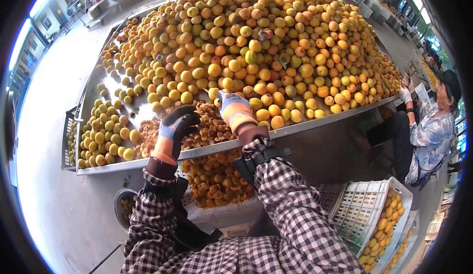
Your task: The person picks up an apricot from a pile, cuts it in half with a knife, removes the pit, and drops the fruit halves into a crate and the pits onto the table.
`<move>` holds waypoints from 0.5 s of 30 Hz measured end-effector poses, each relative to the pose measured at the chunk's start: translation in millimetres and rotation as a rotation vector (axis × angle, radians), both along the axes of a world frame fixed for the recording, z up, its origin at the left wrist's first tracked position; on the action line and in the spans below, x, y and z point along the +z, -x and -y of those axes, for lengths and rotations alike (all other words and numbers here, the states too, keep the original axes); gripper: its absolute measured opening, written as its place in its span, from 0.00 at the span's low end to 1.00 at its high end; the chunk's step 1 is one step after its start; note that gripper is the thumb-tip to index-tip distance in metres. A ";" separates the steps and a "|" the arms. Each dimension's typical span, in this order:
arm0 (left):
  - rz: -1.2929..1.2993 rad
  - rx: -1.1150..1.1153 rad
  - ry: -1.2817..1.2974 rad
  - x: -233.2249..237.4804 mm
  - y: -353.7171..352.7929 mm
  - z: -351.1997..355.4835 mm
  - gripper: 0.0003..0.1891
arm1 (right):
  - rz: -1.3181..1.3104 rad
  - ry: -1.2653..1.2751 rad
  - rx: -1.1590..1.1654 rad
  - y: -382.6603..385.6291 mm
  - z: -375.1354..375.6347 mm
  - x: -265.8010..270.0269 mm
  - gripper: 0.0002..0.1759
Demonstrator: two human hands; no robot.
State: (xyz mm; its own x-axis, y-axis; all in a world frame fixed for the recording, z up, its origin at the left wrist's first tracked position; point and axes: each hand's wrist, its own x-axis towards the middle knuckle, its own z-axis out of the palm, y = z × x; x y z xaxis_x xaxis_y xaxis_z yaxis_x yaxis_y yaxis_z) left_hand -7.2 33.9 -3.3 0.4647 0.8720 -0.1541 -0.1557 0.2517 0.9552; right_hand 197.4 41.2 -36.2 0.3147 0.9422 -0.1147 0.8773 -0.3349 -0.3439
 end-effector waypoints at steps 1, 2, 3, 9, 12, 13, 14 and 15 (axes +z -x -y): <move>-0.001 0.014 -0.013 -1.6 3.8 -0.9 0.16 | 0.010 -0.014 -0.042 4.3 -1.6 -5.8 0.25; 0.004 0.022 -0.013 -4.2 7.3 -1.5 0.16 | 0.009 0.000 -0.036 3.7 -4.4 -9.0 0.25; 0.016 0.027 0.012 1.0 10.0 5.3 0.16 | -0.001 0.011 -0.022 2.6 -0.7 -1.9 0.26; 0.008 0.059 0.012 -13.1 15.4 2.6 0.16 | -0.688 -0.344 0.084 -9.7 8.7 -22.8 0.21; -0.022 0.128 0.024 -14.9 6.1 3.8 0.17 | -1.063 -0.453 0.194 -2.4 27.3 -0.5 0.26; -0.046 0.121 0.028 -12.3 2.8 5.2 0.19 | -1.223 -0.432 0.187 5.8 35.6 14.5 0.26; 0.000 0.098 0.032 -11.0 0.4 8.1 0.19 | -1.154 -0.435 0.220 11.3 37.3 14.3 0.26; 0.044 0.073 0.035 -7.8 -1.8 11.4 0.19 | -0.962 -0.410 0.307 17.1 44.1 27.2 0.27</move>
State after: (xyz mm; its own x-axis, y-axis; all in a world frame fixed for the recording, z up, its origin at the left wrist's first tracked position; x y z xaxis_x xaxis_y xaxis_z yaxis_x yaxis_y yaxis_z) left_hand -5.3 22.5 -11.0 0.4070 0.8983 -0.1656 -0.2167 0.2711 0.9378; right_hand 180.3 -3.0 -9.1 0.0060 0.9881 0.1539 0.2076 0.1494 -0.9667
